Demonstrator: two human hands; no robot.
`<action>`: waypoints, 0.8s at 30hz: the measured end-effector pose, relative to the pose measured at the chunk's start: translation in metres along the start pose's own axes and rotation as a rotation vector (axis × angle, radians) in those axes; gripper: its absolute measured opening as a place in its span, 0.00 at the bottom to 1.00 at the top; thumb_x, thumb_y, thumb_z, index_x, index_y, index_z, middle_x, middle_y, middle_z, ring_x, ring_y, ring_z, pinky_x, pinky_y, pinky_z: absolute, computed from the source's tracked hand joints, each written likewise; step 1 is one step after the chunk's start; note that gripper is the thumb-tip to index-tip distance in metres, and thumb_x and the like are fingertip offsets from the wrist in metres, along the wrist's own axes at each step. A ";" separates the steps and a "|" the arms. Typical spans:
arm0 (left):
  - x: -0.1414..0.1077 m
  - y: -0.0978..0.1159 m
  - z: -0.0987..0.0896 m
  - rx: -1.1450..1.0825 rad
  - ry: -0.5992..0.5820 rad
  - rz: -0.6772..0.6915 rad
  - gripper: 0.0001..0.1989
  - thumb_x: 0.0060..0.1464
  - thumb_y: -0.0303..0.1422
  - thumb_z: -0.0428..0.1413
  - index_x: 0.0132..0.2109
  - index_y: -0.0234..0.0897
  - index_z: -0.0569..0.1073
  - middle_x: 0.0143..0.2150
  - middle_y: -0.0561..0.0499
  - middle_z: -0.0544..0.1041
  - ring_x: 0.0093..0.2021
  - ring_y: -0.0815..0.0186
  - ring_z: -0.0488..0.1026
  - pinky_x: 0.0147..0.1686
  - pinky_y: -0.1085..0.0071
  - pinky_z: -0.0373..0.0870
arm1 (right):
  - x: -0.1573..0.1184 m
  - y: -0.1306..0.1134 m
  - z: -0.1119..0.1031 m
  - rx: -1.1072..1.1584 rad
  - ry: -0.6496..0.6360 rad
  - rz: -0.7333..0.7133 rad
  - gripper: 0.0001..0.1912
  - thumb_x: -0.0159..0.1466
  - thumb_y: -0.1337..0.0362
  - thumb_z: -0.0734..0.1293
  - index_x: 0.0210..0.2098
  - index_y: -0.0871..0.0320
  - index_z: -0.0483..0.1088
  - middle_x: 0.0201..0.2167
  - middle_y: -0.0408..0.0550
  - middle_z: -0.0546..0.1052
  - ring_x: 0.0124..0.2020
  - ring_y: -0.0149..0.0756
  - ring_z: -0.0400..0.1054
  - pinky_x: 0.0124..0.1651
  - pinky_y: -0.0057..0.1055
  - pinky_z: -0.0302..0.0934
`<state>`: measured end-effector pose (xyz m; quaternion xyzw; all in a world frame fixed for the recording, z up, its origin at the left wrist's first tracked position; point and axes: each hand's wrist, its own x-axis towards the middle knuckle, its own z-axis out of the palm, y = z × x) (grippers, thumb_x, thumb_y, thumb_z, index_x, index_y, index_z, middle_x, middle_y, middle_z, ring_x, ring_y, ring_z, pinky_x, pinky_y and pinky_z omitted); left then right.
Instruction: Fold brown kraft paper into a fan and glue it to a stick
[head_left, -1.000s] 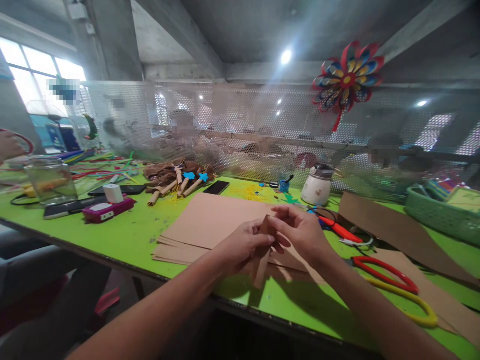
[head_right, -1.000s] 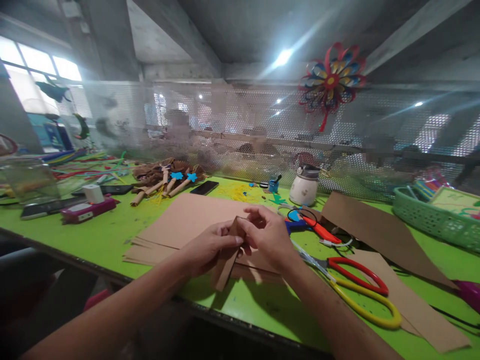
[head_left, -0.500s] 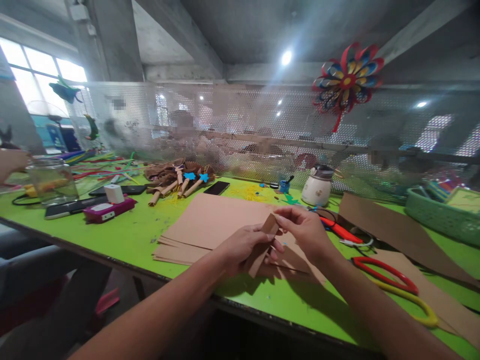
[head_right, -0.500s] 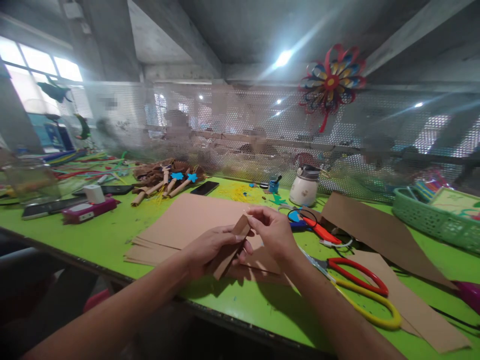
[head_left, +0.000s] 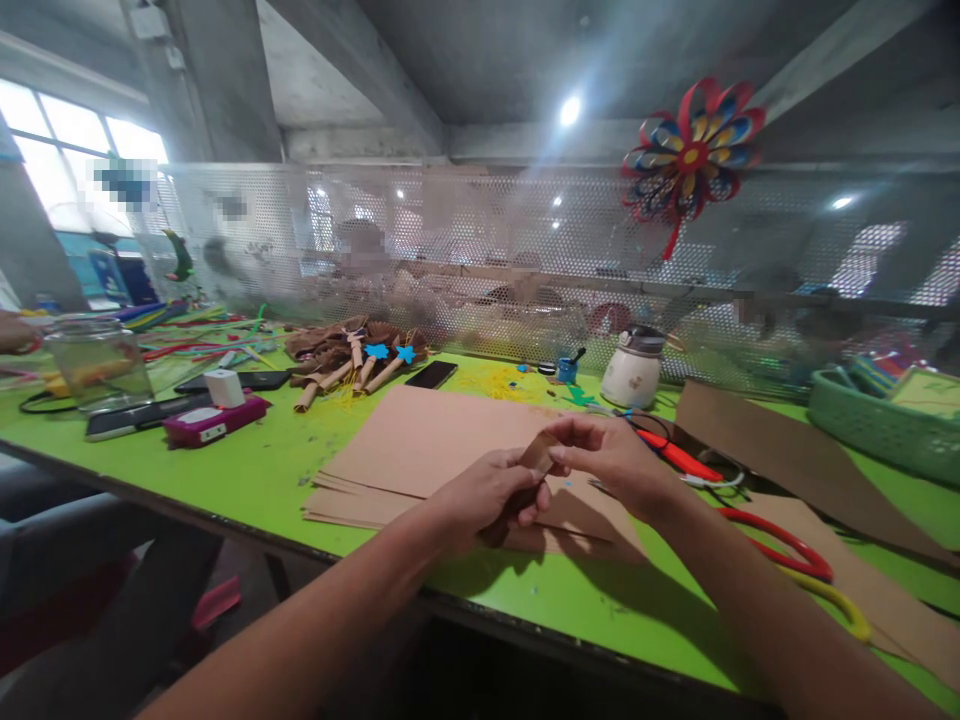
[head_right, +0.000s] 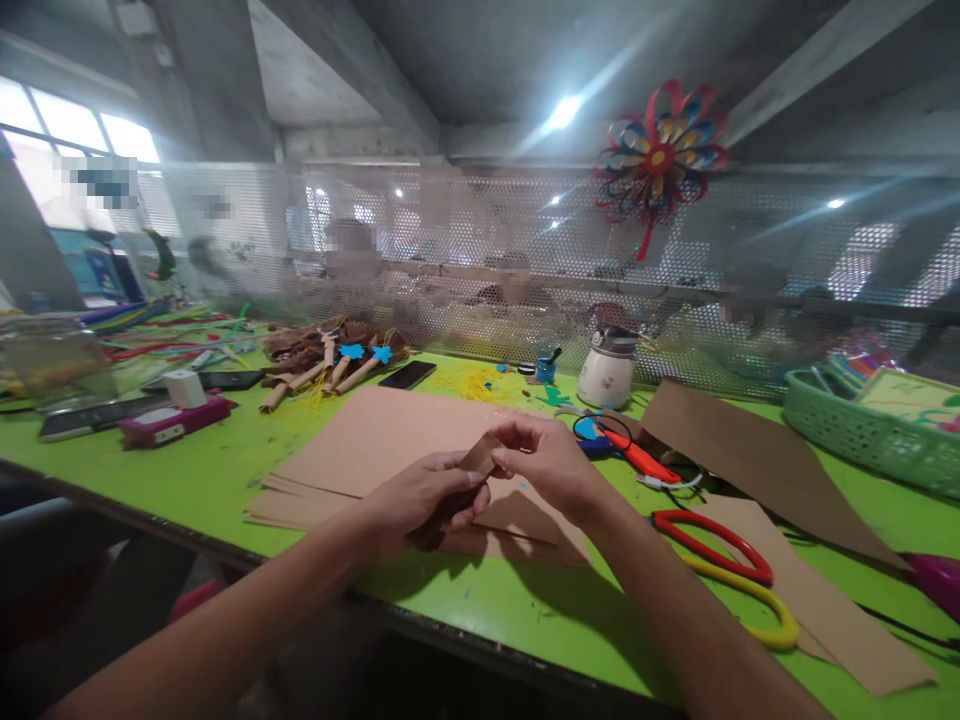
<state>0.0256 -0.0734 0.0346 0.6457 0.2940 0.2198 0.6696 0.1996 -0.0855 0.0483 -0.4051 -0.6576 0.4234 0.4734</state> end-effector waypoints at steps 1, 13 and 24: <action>0.000 0.000 0.000 0.005 0.002 0.002 0.11 0.53 0.37 0.48 0.34 0.34 0.68 0.19 0.57 0.62 0.13 0.76 0.51 0.12 0.78 0.42 | 0.000 0.001 -0.002 0.017 -0.015 0.002 0.09 0.50 0.64 0.68 0.31 0.61 0.72 0.24 0.43 0.72 0.25 0.28 0.61 0.31 0.31 0.58; 0.006 -0.006 -0.001 -0.178 -0.039 0.057 0.19 0.55 0.42 0.43 0.44 0.32 0.69 0.27 0.51 0.69 0.17 0.76 0.56 0.15 0.77 0.47 | 0.001 0.008 -0.008 0.160 -0.042 0.081 0.06 0.48 0.68 0.69 0.28 0.61 0.72 0.21 0.42 0.71 0.24 0.28 0.63 0.30 0.29 0.57; 0.008 -0.005 -0.003 -0.323 -0.065 0.024 0.22 0.54 0.38 0.41 0.45 0.29 0.71 0.28 0.46 0.73 0.17 0.74 0.60 0.16 0.77 0.51 | 0.003 0.014 -0.015 0.238 -0.084 0.063 0.05 0.48 0.68 0.69 0.27 0.61 0.72 0.22 0.42 0.72 0.25 0.29 0.64 0.32 0.31 0.58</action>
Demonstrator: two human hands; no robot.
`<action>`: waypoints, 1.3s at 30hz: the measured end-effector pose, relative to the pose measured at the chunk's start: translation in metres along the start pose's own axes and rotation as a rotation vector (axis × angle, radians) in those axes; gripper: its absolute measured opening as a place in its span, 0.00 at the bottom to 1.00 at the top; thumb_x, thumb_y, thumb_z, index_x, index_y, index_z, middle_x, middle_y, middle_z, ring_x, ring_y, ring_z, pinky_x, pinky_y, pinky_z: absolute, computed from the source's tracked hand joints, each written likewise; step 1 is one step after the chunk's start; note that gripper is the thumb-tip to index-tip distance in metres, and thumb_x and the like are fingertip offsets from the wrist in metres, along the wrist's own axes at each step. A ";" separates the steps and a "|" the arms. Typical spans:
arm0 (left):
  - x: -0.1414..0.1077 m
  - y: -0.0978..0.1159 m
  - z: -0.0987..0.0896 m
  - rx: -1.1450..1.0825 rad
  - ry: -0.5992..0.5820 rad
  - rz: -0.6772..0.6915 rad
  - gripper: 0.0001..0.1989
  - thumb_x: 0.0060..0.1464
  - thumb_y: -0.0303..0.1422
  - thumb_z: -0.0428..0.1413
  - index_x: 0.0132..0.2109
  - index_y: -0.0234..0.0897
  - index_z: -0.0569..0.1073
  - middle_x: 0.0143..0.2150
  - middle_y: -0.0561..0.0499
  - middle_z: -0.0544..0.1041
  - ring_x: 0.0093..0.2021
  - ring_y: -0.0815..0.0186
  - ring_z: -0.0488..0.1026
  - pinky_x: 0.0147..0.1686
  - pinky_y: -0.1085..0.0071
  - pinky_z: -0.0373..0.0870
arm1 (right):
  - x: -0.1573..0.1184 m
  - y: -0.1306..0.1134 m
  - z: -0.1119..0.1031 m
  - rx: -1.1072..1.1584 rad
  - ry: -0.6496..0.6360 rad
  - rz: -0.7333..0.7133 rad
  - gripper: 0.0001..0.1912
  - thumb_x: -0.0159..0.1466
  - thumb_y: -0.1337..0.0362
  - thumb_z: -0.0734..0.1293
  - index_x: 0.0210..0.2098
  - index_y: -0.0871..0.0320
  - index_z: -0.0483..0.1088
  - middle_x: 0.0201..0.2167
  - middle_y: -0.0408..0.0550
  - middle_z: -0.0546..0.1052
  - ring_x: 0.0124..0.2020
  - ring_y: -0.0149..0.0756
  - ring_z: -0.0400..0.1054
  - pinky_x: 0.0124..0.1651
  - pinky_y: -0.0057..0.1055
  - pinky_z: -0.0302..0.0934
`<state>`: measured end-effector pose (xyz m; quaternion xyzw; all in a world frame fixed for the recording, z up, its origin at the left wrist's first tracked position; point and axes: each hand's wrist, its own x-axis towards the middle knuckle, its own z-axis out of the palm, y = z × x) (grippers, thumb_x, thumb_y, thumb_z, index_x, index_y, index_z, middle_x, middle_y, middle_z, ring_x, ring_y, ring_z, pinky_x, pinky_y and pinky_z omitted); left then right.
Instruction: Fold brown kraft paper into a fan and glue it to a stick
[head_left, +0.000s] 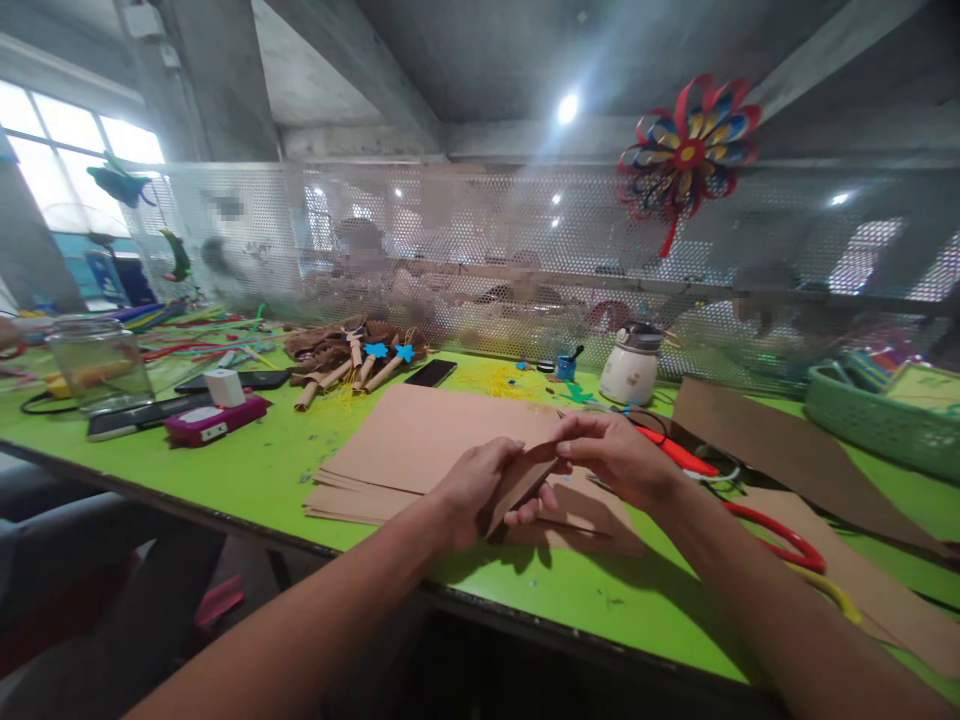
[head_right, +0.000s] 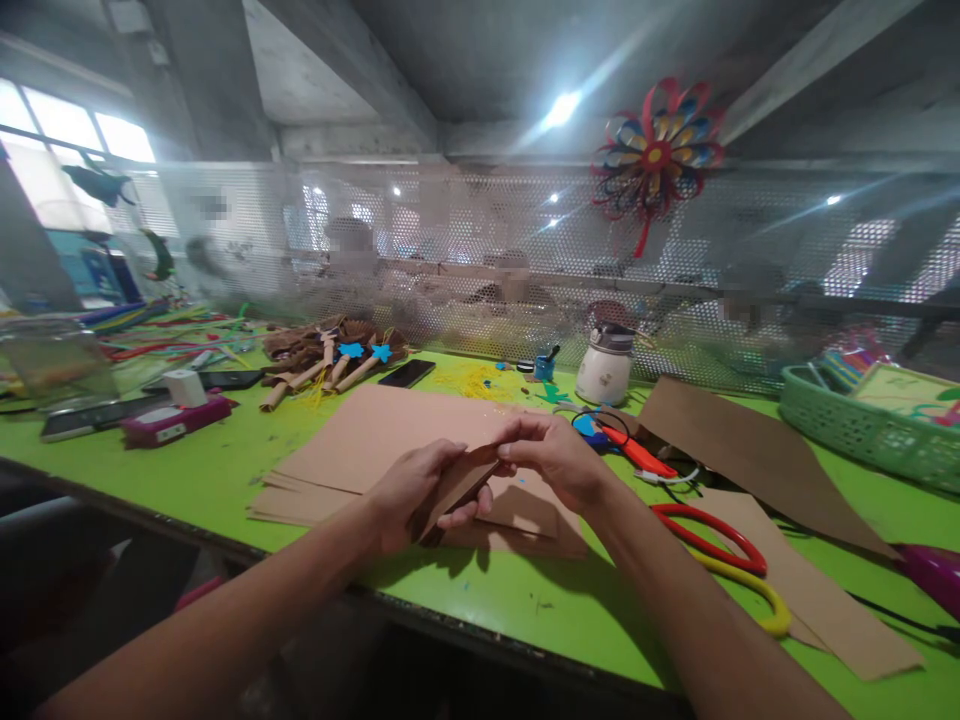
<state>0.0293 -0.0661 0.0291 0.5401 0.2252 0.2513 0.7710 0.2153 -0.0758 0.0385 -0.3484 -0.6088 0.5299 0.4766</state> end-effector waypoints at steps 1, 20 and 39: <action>0.000 0.000 0.000 -0.012 -0.012 0.000 0.21 0.54 0.37 0.41 0.45 0.29 0.71 0.28 0.46 0.73 0.17 0.74 0.61 0.16 0.77 0.51 | 0.000 0.000 0.000 0.006 -0.007 0.000 0.05 0.48 0.68 0.69 0.27 0.61 0.72 0.22 0.42 0.72 0.25 0.29 0.64 0.32 0.31 0.58; -0.001 -0.005 0.002 -0.020 -0.048 0.011 0.14 0.51 0.32 0.48 0.42 0.30 0.71 0.28 0.48 0.73 0.19 0.74 0.62 0.18 0.77 0.53 | -0.006 -0.006 -0.002 -0.151 -0.156 0.003 0.08 0.52 0.67 0.70 0.33 0.61 0.73 0.27 0.45 0.73 0.30 0.29 0.65 0.35 0.29 0.58; -0.006 -0.003 0.006 0.201 -0.002 0.045 0.14 0.54 0.38 0.49 0.40 0.32 0.70 0.29 0.50 0.71 0.19 0.76 0.60 0.15 0.79 0.46 | -0.003 -0.005 -0.003 -0.166 -0.096 0.005 0.05 0.50 0.71 0.69 0.28 0.61 0.75 0.23 0.44 0.75 0.26 0.28 0.67 0.35 0.30 0.60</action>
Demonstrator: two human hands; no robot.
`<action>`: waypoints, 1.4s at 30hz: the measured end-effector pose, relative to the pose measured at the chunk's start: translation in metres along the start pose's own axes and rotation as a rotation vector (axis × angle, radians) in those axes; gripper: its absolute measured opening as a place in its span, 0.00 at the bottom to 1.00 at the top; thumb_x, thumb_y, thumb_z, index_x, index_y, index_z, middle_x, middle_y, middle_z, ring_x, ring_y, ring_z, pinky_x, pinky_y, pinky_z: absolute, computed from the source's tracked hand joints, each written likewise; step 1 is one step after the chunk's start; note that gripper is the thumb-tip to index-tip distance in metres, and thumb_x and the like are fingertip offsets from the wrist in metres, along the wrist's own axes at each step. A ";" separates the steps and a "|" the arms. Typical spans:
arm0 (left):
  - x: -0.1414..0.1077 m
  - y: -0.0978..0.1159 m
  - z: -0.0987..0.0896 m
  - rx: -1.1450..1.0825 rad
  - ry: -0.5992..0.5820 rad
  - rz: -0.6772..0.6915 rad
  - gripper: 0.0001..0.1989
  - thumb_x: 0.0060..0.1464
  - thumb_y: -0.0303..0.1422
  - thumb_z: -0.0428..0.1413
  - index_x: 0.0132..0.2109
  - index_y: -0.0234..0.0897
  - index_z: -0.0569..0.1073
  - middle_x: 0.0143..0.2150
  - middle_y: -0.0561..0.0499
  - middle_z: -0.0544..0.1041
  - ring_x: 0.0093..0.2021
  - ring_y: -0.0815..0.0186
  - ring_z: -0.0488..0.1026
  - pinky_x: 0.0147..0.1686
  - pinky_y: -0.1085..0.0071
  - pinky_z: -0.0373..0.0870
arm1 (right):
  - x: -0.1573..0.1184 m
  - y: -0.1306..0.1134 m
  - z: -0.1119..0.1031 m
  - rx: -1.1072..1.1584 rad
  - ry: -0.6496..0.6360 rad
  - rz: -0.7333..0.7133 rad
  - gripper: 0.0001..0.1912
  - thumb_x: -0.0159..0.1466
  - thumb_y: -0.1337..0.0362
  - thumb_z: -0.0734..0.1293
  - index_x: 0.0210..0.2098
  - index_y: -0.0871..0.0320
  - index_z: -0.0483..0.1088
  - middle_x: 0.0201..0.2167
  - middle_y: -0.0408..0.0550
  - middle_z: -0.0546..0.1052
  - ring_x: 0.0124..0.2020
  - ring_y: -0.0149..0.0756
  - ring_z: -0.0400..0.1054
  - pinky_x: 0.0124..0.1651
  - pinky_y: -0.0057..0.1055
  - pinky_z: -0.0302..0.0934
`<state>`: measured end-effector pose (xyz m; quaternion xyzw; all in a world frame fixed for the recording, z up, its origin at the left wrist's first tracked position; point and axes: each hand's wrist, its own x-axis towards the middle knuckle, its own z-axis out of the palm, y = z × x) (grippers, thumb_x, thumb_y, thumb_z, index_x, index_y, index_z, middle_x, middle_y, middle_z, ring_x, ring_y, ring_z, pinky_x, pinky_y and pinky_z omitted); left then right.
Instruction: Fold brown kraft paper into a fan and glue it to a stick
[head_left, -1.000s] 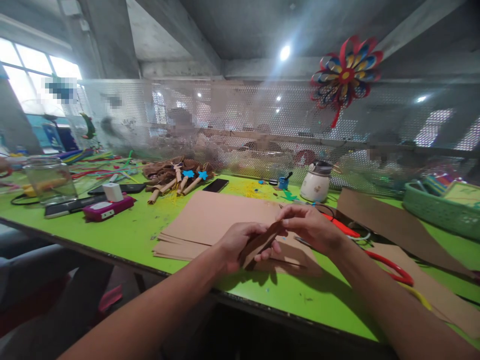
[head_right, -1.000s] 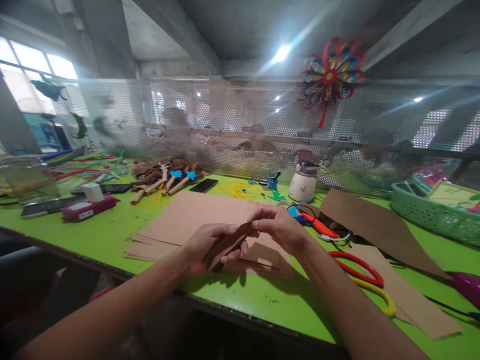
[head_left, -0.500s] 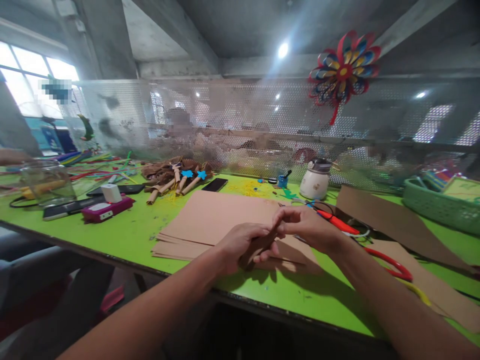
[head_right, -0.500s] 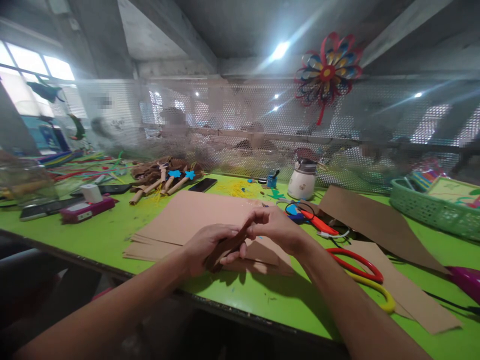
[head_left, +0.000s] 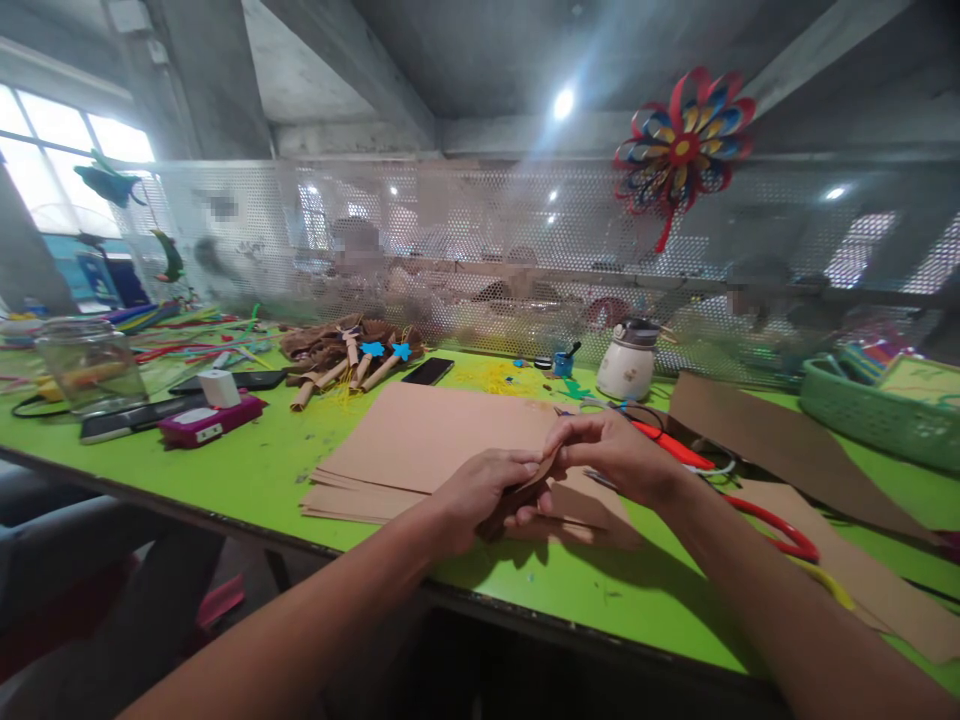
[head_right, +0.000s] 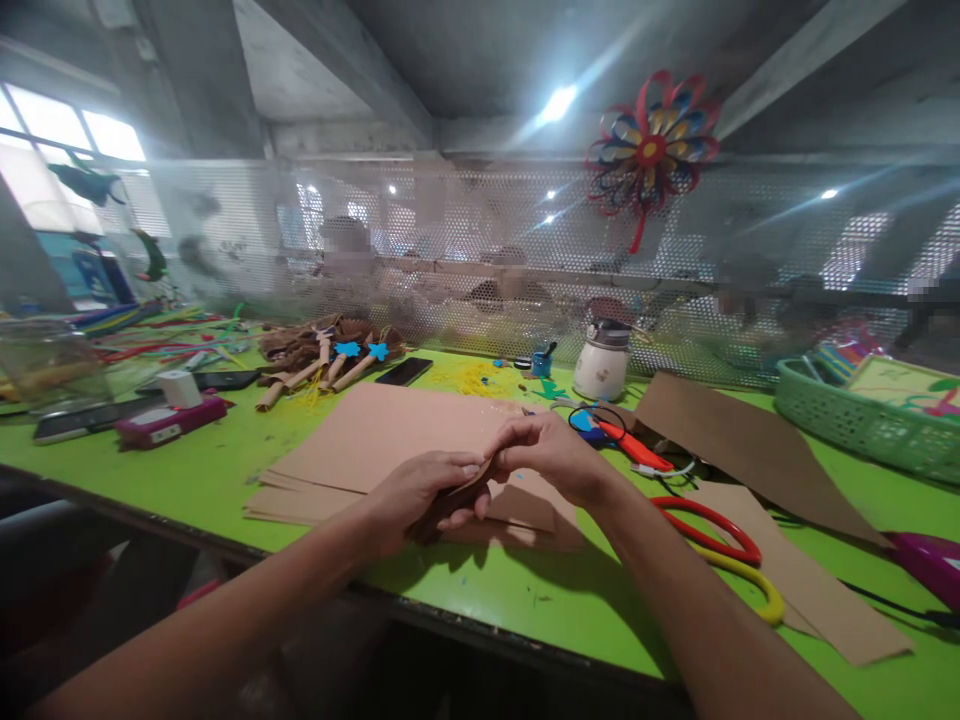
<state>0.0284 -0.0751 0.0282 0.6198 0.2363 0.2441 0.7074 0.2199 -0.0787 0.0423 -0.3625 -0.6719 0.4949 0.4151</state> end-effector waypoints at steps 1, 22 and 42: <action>-0.001 0.001 0.001 0.017 0.002 0.005 0.14 0.54 0.38 0.48 0.40 0.32 0.70 0.29 0.50 0.71 0.19 0.76 0.60 0.14 0.79 0.46 | -0.001 -0.001 -0.001 -0.006 -0.004 -0.002 0.05 0.50 0.71 0.70 0.28 0.61 0.75 0.24 0.44 0.75 0.26 0.28 0.67 0.35 0.30 0.61; -0.001 0.001 0.010 0.271 0.039 0.116 0.17 0.56 0.41 0.46 0.29 0.31 0.68 0.19 0.56 0.63 0.19 0.76 0.56 0.19 0.78 0.51 | -0.005 -0.007 -0.011 -0.010 -0.041 0.019 0.07 0.51 0.70 0.69 0.31 0.61 0.77 0.25 0.48 0.77 0.28 0.33 0.72 0.35 0.30 0.66; -0.002 -0.005 0.014 0.759 0.230 0.355 0.20 0.61 0.42 0.38 0.34 0.35 0.69 0.26 0.53 0.67 0.28 0.69 0.64 0.31 0.74 0.57 | -0.017 -0.024 -0.016 -0.219 -0.132 -0.006 0.19 0.54 0.64 0.70 0.46 0.58 0.69 0.37 0.49 0.73 0.37 0.33 0.68 0.39 0.30 0.62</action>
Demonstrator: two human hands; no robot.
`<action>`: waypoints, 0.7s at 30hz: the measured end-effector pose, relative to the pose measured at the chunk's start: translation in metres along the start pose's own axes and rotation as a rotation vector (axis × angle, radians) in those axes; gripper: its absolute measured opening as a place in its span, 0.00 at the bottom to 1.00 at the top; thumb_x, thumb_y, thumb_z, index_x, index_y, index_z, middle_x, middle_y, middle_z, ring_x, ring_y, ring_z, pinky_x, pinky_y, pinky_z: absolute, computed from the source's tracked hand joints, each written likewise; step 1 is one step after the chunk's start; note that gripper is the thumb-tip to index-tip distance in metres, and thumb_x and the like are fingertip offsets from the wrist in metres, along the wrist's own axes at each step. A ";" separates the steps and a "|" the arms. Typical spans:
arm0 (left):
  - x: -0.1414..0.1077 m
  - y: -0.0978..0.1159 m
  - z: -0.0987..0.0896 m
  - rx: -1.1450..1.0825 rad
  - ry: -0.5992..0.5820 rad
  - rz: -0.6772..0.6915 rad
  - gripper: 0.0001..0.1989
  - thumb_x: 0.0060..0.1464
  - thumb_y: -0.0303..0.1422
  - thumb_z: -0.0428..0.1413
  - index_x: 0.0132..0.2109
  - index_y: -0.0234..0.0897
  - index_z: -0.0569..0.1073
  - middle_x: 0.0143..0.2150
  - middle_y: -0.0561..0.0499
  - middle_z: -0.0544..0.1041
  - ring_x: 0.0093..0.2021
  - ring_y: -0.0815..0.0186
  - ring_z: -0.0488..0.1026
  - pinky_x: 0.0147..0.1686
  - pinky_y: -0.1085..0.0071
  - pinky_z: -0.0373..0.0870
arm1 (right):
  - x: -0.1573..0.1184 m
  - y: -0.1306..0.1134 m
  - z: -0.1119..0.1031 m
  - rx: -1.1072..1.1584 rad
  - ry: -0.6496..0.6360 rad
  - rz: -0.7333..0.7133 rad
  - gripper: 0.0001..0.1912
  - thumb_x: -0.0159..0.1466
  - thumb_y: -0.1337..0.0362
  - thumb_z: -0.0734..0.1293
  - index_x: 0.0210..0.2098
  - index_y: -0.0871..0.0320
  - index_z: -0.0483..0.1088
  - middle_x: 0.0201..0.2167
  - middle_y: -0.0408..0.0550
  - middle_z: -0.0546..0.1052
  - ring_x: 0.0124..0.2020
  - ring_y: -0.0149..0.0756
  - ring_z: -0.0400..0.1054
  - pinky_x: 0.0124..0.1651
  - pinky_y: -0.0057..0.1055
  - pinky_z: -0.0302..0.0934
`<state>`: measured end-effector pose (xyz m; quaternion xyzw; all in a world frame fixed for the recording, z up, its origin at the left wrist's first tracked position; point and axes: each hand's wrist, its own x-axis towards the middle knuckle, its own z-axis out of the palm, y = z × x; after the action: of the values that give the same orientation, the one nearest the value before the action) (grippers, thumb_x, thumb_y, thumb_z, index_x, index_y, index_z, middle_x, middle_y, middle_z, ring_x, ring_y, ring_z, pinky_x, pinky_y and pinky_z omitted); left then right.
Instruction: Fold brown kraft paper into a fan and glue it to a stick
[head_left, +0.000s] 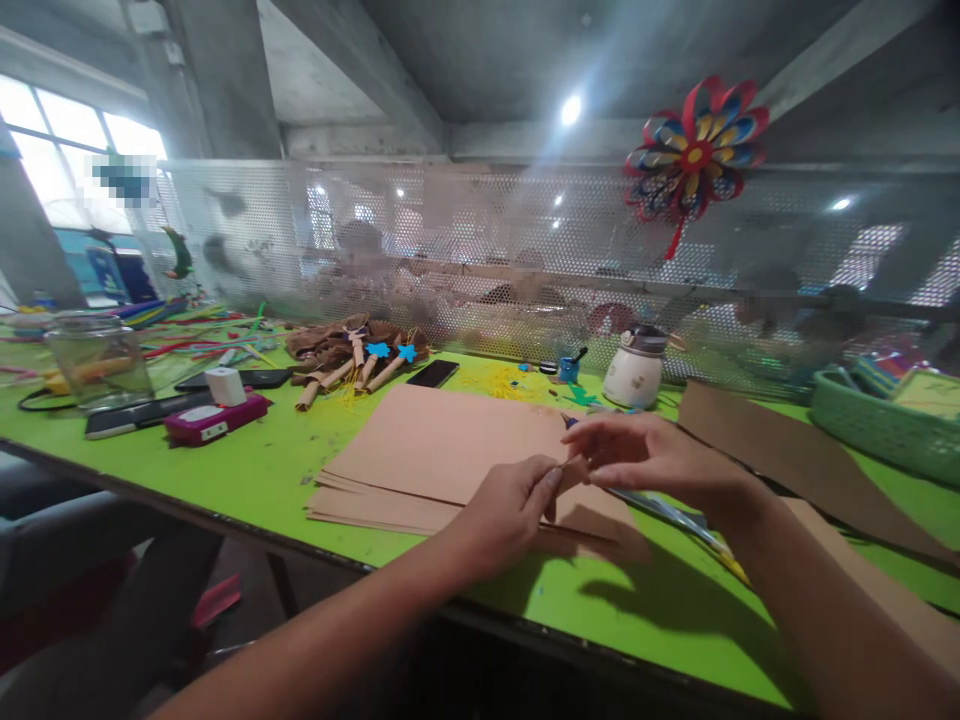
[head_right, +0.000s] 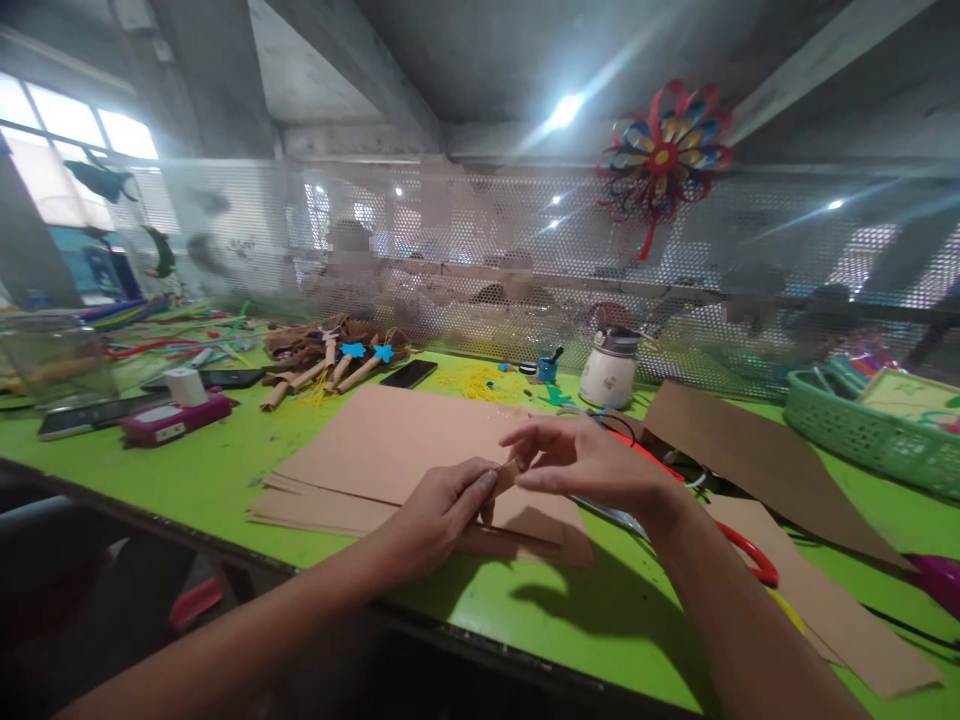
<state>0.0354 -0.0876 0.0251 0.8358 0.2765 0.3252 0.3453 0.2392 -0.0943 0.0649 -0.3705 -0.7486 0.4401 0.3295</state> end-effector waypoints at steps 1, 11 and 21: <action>0.000 0.001 0.000 0.003 0.007 0.004 0.20 0.61 0.42 0.38 0.35 0.35 0.69 0.26 0.53 0.68 0.28 0.69 0.64 0.31 0.74 0.57 | 0.000 -0.002 0.001 -0.023 -0.047 0.004 0.21 0.53 0.65 0.70 0.47 0.57 0.68 0.37 0.48 0.73 0.37 0.33 0.67 0.38 0.29 0.62; -0.002 0.010 -0.003 -0.127 -0.052 0.040 0.21 0.61 0.40 0.37 0.43 0.35 0.70 0.30 0.51 0.69 0.29 0.70 0.62 0.32 0.76 0.58 | -0.005 -0.010 0.001 0.025 -0.080 -0.040 0.14 0.58 0.63 0.66 0.44 0.57 0.70 0.36 0.49 0.75 0.39 0.35 0.69 0.42 0.33 0.63; -0.001 0.005 -0.005 -0.291 -0.090 -0.032 0.19 0.59 0.43 0.41 0.36 0.33 0.69 0.28 0.52 0.67 0.27 0.71 0.61 0.29 0.76 0.58 | -0.004 -0.010 0.003 0.019 -0.038 -0.053 0.12 0.57 0.61 0.66 0.40 0.58 0.72 0.30 0.48 0.75 0.30 0.33 0.70 0.37 0.31 0.64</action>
<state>0.0322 -0.0895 0.0311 0.7861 0.2240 0.3186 0.4800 0.2363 -0.1020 0.0720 -0.3390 -0.7600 0.4455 0.3301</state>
